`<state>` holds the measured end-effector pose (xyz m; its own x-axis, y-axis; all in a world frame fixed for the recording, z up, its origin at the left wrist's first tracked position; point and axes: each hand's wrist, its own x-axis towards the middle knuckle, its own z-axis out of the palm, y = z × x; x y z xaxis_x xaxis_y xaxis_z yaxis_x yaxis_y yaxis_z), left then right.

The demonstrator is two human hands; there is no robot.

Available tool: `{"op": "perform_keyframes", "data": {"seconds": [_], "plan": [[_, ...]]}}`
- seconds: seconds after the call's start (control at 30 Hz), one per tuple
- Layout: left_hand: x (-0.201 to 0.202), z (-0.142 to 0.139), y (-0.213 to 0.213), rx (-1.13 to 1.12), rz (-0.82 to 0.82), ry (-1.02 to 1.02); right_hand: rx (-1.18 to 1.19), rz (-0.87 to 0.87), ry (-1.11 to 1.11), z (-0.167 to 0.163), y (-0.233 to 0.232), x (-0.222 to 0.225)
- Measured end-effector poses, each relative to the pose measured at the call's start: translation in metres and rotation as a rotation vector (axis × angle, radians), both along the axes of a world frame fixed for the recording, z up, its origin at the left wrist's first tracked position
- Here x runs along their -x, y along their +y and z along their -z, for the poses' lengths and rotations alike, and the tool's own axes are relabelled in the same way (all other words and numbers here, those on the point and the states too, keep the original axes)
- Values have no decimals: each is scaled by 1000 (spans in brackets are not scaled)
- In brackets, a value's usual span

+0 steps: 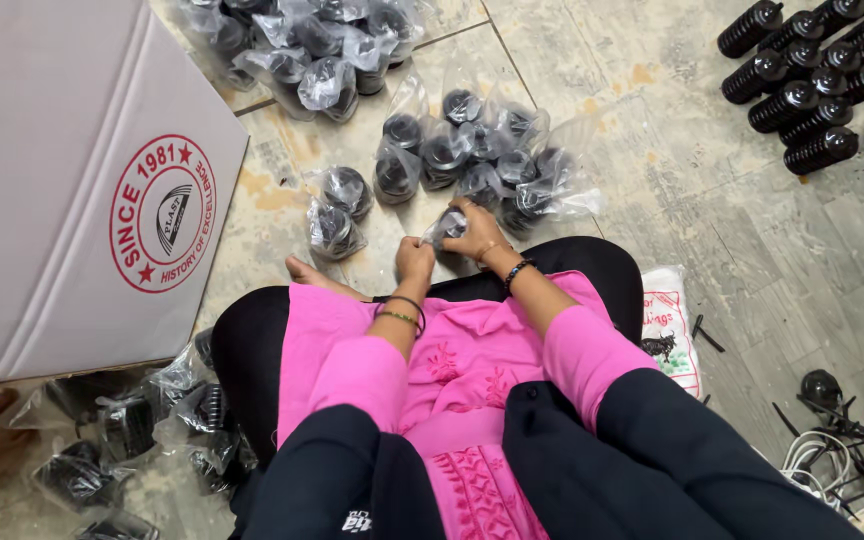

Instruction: The person sits on the floor and bags dark cylindrical items in clear plastic bags, twisting and securing each bag closed. They place finished bags in a pile on the floor and pick up the next unwrapped item, repeating the process one item at a time.

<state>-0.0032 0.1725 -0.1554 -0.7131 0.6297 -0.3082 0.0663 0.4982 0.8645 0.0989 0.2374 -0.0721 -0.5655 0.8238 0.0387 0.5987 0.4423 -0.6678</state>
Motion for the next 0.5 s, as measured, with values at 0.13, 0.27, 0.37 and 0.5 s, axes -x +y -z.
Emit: {"op": "perform_keyframes", "data": {"seconds": [0.13,0.27,0.37,0.5], "plan": [[-8,-9,0,-430,-180,-738,261,91,237,-1,-10,-4],[12,-31,-5,-802,-131,-636,330,-87,626,-10,-34,-13],[18,-63,-24,-864,115,-244,1021,2,974,-33,-57,-27],[16,-106,-61,-676,339,-173,1137,-78,1025,-65,-92,-47]]}}
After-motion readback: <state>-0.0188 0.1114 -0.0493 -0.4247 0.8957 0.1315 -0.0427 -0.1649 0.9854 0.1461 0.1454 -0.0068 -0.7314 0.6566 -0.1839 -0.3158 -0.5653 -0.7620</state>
